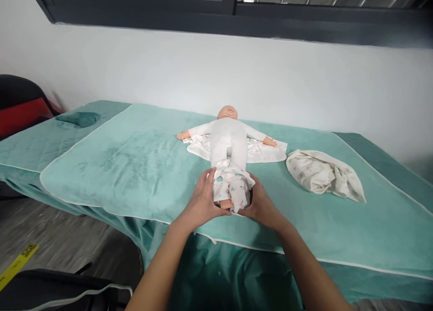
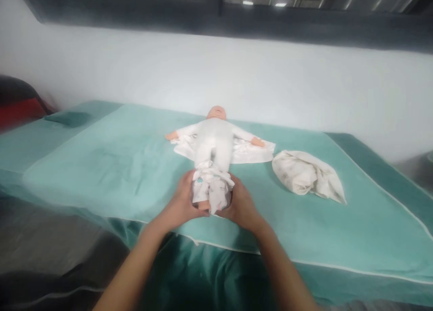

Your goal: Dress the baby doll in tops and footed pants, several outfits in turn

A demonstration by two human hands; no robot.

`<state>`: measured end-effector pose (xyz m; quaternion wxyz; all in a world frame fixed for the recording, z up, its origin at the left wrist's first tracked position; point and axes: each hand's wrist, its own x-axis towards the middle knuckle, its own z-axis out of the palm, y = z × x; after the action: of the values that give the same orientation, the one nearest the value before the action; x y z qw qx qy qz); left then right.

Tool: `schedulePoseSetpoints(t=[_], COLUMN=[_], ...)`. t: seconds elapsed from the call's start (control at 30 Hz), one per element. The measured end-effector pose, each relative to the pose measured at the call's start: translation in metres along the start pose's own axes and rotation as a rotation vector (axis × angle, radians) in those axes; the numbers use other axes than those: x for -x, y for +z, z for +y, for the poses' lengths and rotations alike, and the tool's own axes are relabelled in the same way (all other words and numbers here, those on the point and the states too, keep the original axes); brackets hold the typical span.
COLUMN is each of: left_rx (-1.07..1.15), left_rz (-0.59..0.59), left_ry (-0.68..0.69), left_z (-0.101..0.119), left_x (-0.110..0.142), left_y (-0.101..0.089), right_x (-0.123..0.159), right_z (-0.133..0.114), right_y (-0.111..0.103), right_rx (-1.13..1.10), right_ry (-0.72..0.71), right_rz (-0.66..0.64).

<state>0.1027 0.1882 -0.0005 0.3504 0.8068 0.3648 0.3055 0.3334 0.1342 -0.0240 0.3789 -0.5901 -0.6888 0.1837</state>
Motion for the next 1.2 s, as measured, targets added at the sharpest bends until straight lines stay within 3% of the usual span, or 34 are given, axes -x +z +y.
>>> schedulePoseSetpoints(t=[0.17, 0.3, 0.5, 0.7, 0.83, 0.97, 1.1, 1.2], left_rx=[-0.103, -0.027, 0.117, 0.183, 0.339, 0.587, 0.630, 0.424], left_rz=[0.033, 0.080, 0.104, 0.089, -0.003, -0.092, -0.422, -0.717], left_ry=[0.033, 0.016, -0.137, -0.306, -0.331, -0.327, -0.282, -0.286], left_z=[0.005, 0.004, 0.013, 0.037, 0.048, 0.052, 0.058, 0.069], left_x=[-0.005, -0.007, -0.004, 0.006, 0.016, 0.029, 0.040, 0.043], left_y=[-0.002, -0.002, -0.003, -0.016, -0.028, -0.048, -0.086, -0.109], right_x=[0.002, 0.005, 0.011, 0.023, 0.033, 0.028, 0.013, 0.003], right_z=[-0.005, -0.008, -0.005, 0.002, 0.000, -0.025, -0.066, -0.097], right_y=[0.000, -0.001, -0.005, -0.014, -0.020, -0.033, -0.056, -0.071], right_rx=[-0.056, -0.176, -0.304, -0.429, -0.683, -0.682, -0.575, -0.231], right_ry=[0.098, 0.178, 0.281, 0.279, 0.341, 0.303, 0.097, -0.056], right_rz=[0.039, 0.066, 0.074, -0.007, -0.116, -0.191, -0.427, -0.706])
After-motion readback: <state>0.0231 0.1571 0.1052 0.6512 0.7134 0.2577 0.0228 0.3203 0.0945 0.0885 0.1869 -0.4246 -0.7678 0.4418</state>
